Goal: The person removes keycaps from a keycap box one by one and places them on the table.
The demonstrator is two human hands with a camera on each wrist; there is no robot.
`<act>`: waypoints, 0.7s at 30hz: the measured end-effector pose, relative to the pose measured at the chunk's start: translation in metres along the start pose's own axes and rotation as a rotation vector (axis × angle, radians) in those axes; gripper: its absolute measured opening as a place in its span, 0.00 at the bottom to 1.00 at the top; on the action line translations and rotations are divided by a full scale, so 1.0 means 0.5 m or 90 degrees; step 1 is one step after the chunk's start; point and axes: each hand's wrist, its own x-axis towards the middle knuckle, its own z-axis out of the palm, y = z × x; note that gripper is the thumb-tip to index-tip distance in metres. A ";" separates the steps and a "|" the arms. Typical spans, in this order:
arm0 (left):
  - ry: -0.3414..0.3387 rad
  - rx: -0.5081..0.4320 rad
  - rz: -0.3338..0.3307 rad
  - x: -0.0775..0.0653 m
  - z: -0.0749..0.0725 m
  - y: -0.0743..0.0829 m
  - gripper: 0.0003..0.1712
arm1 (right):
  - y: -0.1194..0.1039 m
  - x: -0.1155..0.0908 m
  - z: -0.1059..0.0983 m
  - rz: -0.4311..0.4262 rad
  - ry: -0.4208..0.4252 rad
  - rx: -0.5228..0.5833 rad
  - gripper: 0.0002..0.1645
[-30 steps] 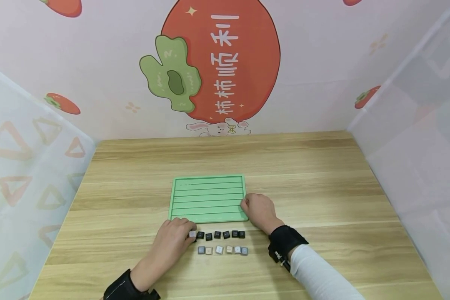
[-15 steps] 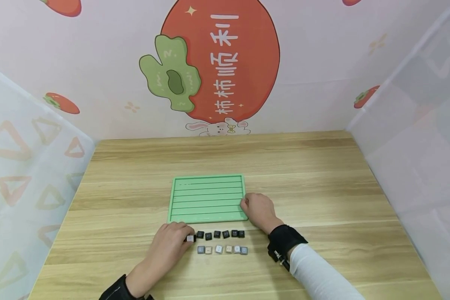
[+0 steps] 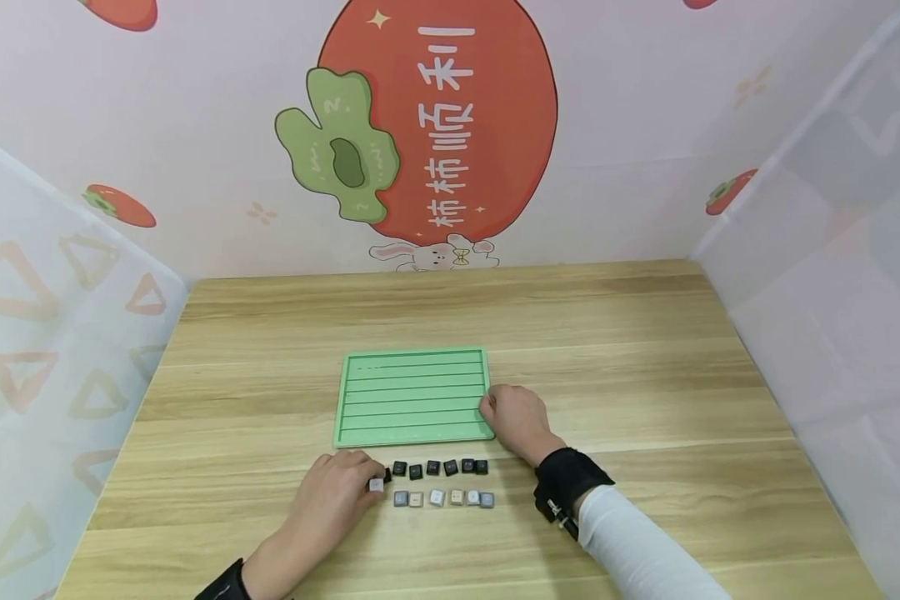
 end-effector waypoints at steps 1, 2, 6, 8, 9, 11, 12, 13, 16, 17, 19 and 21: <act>0.000 0.000 0.002 -0.002 -0.001 0.001 0.12 | 0.000 0.000 0.000 -0.001 0.002 0.001 0.23; -0.001 -0.001 0.004 -0.003 -0.001 0.001 0.12 | 0.001 0.000 0.001 -0.001 0.003 0.001 0.23; -0.015 -0.009 0.005 -0.008 0.002 0.002 0.10 | 0.002 0.000 0.003 0.000 0.003 0.000 0.23; -0.020 -0.009 0.005 -0.011 0.004 0.002 0.10 | 0.002 0.000 0.003 0.002 0.003 -0.001 0.24; -0.021 -0.008 0.005 -0.012 0.006 0.002 0.10 | 0.002 0.000 0.004 0.002 0.002 -0.003 0.24; -0.022 -0.004 0.007 -0.014 0.009 0.002 0.11 | 0.002 0.000 0.004 0.002 0.002 -0.003 0.24; -0.021 0.000 0.009 -0.015 0.011 0.002 0.12 | 0.001 0.000 0.003 0.002 0.002 -0.002 0.24; -0.021 0.003 0.010 -0.015 0.013 0.002 0.12 | 0.001 0.000 0.003 0.002 0.002 -0.001 0.24; -0.024 0.013 0.014 -0.016 0.017 0.003 0.12 | 0.001 -0.001 0.002 0.003 0.000 0.003 0.24; -0.026 0.017 0.013 -0.016 0.018 0.003 0.12 | 0.001 -0.001 0.001 0.003 -0.001 0.003 0.23; -0.030 0.021 0.012 -0.016 0.021 0.003 0.12 | 0.000 -0.001 0.001 0.004 -0.002 0.003 0.23; -0.031 0.023 0.009 -0.015 0.023 0.003 0.12 | 0.001 -0.001 0.001 0.005 -0.002 0.001 0.23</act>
